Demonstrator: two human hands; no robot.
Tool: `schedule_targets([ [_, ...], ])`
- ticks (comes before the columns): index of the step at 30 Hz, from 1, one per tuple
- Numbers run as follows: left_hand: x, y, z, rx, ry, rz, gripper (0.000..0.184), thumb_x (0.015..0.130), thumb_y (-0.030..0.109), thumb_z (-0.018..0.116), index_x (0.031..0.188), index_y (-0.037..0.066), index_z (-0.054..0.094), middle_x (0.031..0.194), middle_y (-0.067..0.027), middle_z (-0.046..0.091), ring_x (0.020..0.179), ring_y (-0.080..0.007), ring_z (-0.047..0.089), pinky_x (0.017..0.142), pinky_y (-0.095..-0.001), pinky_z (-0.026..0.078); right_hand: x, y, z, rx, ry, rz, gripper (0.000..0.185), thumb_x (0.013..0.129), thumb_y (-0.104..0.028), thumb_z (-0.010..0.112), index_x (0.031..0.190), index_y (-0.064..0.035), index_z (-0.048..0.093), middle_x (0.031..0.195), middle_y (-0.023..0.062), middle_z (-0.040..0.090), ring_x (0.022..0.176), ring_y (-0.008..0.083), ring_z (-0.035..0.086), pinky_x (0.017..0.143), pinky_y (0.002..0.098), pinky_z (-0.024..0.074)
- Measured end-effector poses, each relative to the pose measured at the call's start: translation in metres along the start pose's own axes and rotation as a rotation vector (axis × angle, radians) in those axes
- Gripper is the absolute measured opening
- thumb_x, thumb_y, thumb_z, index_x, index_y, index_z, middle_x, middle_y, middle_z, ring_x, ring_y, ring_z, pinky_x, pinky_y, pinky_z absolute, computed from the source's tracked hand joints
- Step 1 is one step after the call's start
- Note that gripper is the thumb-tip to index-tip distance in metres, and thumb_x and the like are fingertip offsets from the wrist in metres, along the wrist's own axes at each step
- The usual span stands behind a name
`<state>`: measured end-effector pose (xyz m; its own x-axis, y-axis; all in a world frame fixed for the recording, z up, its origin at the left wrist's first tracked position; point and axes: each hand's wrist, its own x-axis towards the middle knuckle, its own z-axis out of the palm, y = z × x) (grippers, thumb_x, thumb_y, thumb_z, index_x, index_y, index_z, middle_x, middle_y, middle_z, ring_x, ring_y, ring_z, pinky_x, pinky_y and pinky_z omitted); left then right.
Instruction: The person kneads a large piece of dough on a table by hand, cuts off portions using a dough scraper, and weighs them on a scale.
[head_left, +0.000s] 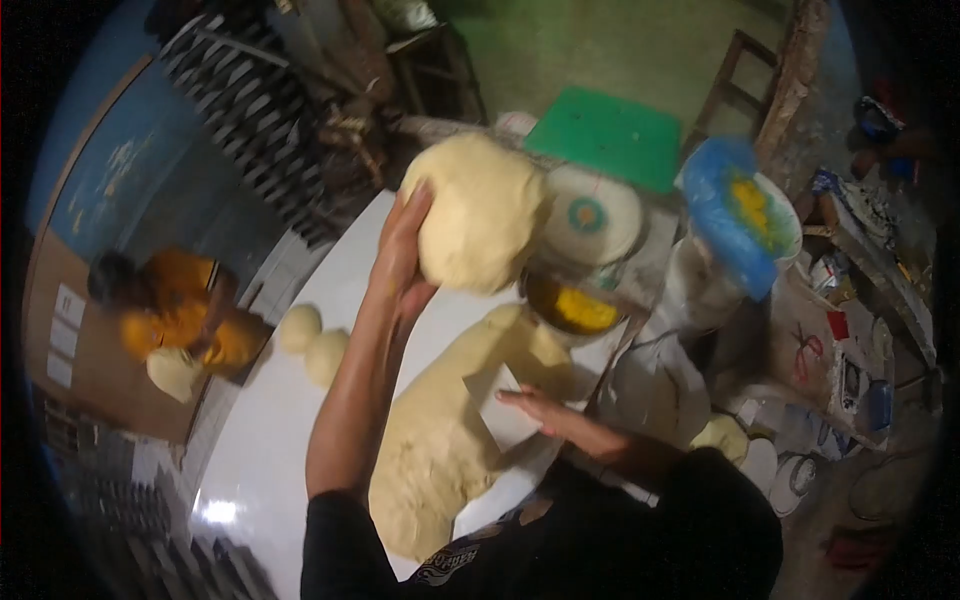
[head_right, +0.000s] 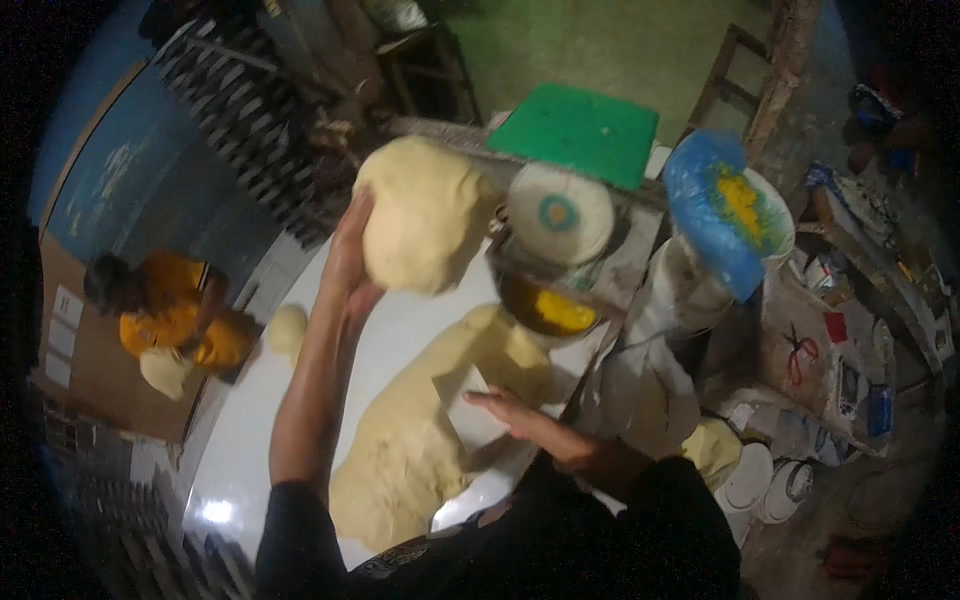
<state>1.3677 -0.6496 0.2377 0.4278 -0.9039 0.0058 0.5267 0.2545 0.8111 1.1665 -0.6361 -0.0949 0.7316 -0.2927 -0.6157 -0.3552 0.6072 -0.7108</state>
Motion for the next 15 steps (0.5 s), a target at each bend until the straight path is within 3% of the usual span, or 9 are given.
schedule_targets([
  [1,0.048,-0.007,0.025,-0.046,-0.116,-0.012,0.052,0.104,0.029,0.061,0.145,0.003,0.043,0.14,-0.0177,0.057,0.124,-0.0316,0.062,0.102,-0.049,0.056,0.007,0.007,-0.022,-0.054,0.147,0.02,0.055,0.093,-0.038,0.076,0.132,-0.0043,0.057,0.119,0.0113,0.069,0.103,0.0215,0.069,0.086,0.0414,0.0586],
  [2,0.091,-0.014,0.049,-0.091,-0.231,-0.021,0.051,0.104,0.027,0.062,0.144,0.002,0.043,0.138,-0.0185,0.058,0.122,-0.0318,0.063,0.101,-0.0487,0.057,-0.015,-0.005,-0.035,0.083,-0.064,-0.098,0.049,0.094,-0.036,0.074,0.129,-0.004,0.061,0.118,0.0107,0.069,0.102,0.0207,0.069,0.084,0.0397,0.0585],
  [4,0.158,-0.033,0.094,-0.062,-0.269,0.013,0.053,0.101,0.024,0.066,0.143,0.001,0.043,0.135,-0.0199,0.058,0.118,-0.0316,0.065,0.096,-0.0479,0.059,-0.028,-0.006,-0.053,0.145,-0.068,-0.256,0.041,0.097,-0.032,0.072,0.125,-0.004,0.065,0.111,0.0079,0.07,0.099,0.0184,0.069,0.081,0.0363,0.0581],
  [5,0.186,-0.044,0.11,-0.061,-0.255,-0.013,0.054,0.101,0.022,0.067,0.143,0.0,0.042,0.133,-0.0198,0.059,0.117,-0.0317,0.066,0.094,-0.0478,0.06,-0.023,-0.01,-0.059,0.127,-0.005,-0.111,0.04,0.097,-0.031,0.072,0.126,-0.0037,0.064,0.11,0.0073,0.07,0.099,0.0179,0.069,0.081,0.0358,0.0579],
  [8,0.252,-0.101,0.13,-0.042,-0.221,0.01,0.059,0.098,0.026,0.071,0.142,-0.004,0.044,0.128,-0.0203,0.063,0.116,-0.0302,0.066,0.093,-0.0454,0.059,-0.028,-0.017,-0.064,0.171,0.16,-0.096,0.039,0.097,-0.028,0.071,0.126,-0.0033,0.064,0.108,0.0062,0.07,0.095,0.0181,0.068,0.08,0.0359,0.0573],
  [10,0.287,-0.141,0.113,0.489,-0.107,0.256,0.065,0.096,0.036,0.072,0.139,-0.006,0.048,0.127,-0.0241,0.065,0.117,-0.0328,0.066,0.097,-0.0441,0.055,-0.013,-0.003,-0.079,0.087,0.154,-0.178,0.038,0.097,-0.028,0.072,0.126,-0.0031,0.064,0.107,0.0058,0.069,0.094,0.0177,0.067,0.08,0.0362,0.0568],
  [11,0.309,-0.147,0.104,0.739,-0.148,0.363,0.078,0.095,0.056,0.064,0.139,-0.008,0.051,0.13,-0.0281,0.065,0.119,-0.0371,0.065,0.104,-0.0443,0.049,-0.007,0.002,-0.083,0.022,0.131,-0.253,0.038,0.097,-0.027,0.072,0.125,-0.0029,0.064,0.106,0.0054,0.069,0.093,0.0173,0.067,0.08,0.0365,0.0563],
  [12,0.31,-0.134,0.106,0.743,-0.144,0.357,0.078,0.095,0.056,0.064,0.139,-0.008,0.051,0.13,-0.0281,0.065,0.119,-0.0371,0.065,0.104,-0.0443,0.049,-0.011,-0.008,-0.077,0.026,0.126,-0.247,0.038,0.097,-0.027,0.072,0.125,-0.0029,0.064,0.106,0.0054,0.069,0.093,0.0173,0.067,0.08,0.0365,0.0563],
  [15,0.24,-0.066,0.129,1.881,-0.219,0.352,0.101,0.094,0.078,0.039,0.15,-0.006,0.04,0.139,-0.0353,0.057,0.138,-0.0446,0.049,0.115,-0.0471,0.038,-0.039,-0.045,-0.053,0.092,0.143,-0.154,0.038,0.098,-0.03,0.072,0.122,-0.0021,0.066,0.104,0.0047,0.069,0.092,0.0156,0.066,0.08,0.0364,0.0551],
])
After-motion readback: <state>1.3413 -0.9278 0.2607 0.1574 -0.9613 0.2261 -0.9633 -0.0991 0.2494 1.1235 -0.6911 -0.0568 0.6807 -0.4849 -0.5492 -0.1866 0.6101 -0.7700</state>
